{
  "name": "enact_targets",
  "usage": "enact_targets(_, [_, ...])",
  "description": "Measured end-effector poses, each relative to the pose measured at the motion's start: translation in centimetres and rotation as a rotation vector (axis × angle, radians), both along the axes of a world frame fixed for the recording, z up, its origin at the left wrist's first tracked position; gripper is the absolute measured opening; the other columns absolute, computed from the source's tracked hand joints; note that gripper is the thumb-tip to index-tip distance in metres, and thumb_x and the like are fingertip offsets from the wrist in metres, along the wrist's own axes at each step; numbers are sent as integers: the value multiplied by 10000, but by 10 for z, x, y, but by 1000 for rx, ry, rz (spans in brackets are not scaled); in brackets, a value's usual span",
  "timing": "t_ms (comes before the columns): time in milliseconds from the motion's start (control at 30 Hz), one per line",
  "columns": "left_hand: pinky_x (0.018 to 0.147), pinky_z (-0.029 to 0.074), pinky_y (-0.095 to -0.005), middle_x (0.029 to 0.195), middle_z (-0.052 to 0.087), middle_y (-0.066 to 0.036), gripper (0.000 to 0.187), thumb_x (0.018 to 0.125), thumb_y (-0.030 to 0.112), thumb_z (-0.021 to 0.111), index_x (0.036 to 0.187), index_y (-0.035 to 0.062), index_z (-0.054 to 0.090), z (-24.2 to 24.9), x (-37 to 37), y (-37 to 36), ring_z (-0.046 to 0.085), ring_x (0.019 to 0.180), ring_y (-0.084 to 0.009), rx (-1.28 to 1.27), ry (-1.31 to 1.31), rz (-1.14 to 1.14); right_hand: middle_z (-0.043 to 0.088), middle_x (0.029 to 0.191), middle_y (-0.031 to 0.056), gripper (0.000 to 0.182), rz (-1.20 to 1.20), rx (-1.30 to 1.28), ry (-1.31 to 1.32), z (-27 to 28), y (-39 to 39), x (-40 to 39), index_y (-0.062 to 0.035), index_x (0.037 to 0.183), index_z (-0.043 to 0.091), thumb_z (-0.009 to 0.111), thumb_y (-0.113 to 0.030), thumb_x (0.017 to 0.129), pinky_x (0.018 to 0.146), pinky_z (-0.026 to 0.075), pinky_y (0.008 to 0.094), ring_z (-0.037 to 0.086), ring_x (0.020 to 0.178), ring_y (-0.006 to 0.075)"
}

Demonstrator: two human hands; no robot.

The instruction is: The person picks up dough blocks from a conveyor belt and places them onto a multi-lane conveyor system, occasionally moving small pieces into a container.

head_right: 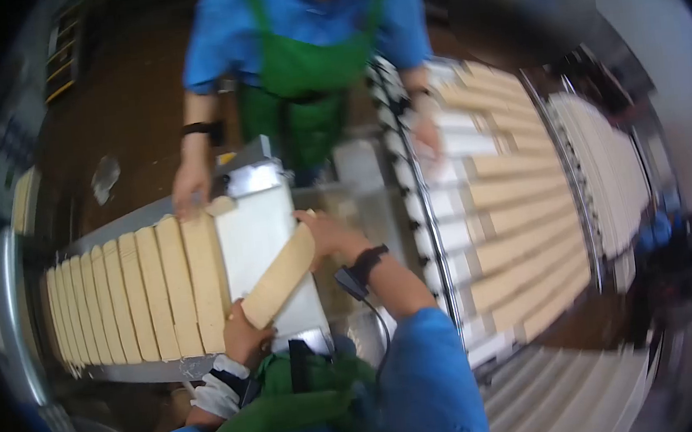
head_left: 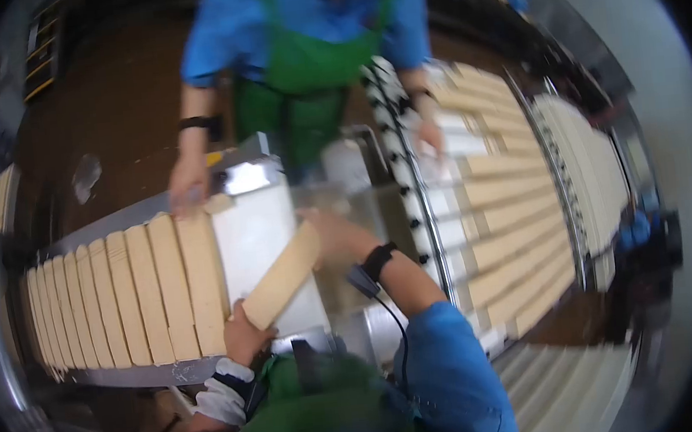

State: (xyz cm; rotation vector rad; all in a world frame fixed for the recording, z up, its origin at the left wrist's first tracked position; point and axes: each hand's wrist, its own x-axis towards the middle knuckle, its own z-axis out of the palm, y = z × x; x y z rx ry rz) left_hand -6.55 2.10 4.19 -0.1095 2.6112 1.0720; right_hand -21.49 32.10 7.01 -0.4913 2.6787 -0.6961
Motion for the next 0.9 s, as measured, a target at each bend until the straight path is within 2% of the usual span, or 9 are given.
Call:
enact_targets(33, [832,550,-470,991,691,-228,882,588,336,875,1324,72,466,0,0,7,679,923,-418,-21,11,-2,594,1228,248,898,84,61,41,3,11,17,-182,1370,477,879,-359,587,952,486,450,579,1149,401])
enact_targets(100, [816,545,-487,1003,686,-219,798,597,299,865,1271,78,501,-13,1,12,672,931,-421,-151,20,-40,593,1059,213,510,-162,71,165,-6,9,57,-217,1253,595,705,-167,758,824,483,497,579,1009,432])
enact_targets(167, [806,544,-490,998,686,-211,766,607,286,862,1258,86,511,-30,-5,13,667,936,-426,-156,95,-108,573,1021,206,514,-257,96,327,-21,24,88,-210,1224,618,725,-151,725,811,475,493,572,965,421])
enact_targets(367, [891,512,-472,1093,657,-193,734,618,235,877,1255,113,534,70,-14,119,620,1014,-405,52,168,-551,558,1028,201,558,-738,141,463,48,123,240,-197,1224,626,756,-112,688,842,461,486,554,974,408])
enact_targets(433, [911,510,-454,1100,656,-189,775,602,236,891,1273,95,530,102,2,161,621,1036,-388,240,99,-775,554,1025,206,588,-911,182,302,122,149,302,-192,1236,622,772,-108,673,841,458,487,548,978,409])
enact_targets(500, [926,507,-412,1107,661,-169,827,603,250,902,1305,48,515,91,35,198,618,1096,-333,548,-93,-914,552,990,197,616,-929,170,335,137,191,362,-200,1229,622,789,-98,645,842,462,468,548,972,408])
enact_targets(600, [916,511,-364,1197,630,-125,801,704,159,853,1380,22,447,94,98,240,607,1120,-248,678,-553,-939,540,966,189,622,-972,213,142,134,239,433,-221,1206,626,814,-105,625,836,471,438,550,961,405])
enact_targets(767, [996,466,-311,1311,540,-103,825,794,-23,757,1485,5,308,122,148,280,539,1202,-183,623,-1193,-778,534,1011,194,681,-855,101,-67,87,301,474,-253,1234,611,835,-104,609,856,483,431,558,964,408])
enact_targets(900, [981,470,-310,1341,527,-112,771,840,-43,682,1500,5,287,133,163,290,540,1208,-180,640,-1267,-780,530,1073,177,728,-790,35,-150,33,328,481,-249,1281,586,760,-13,614,924,470,424,538,1052,414])
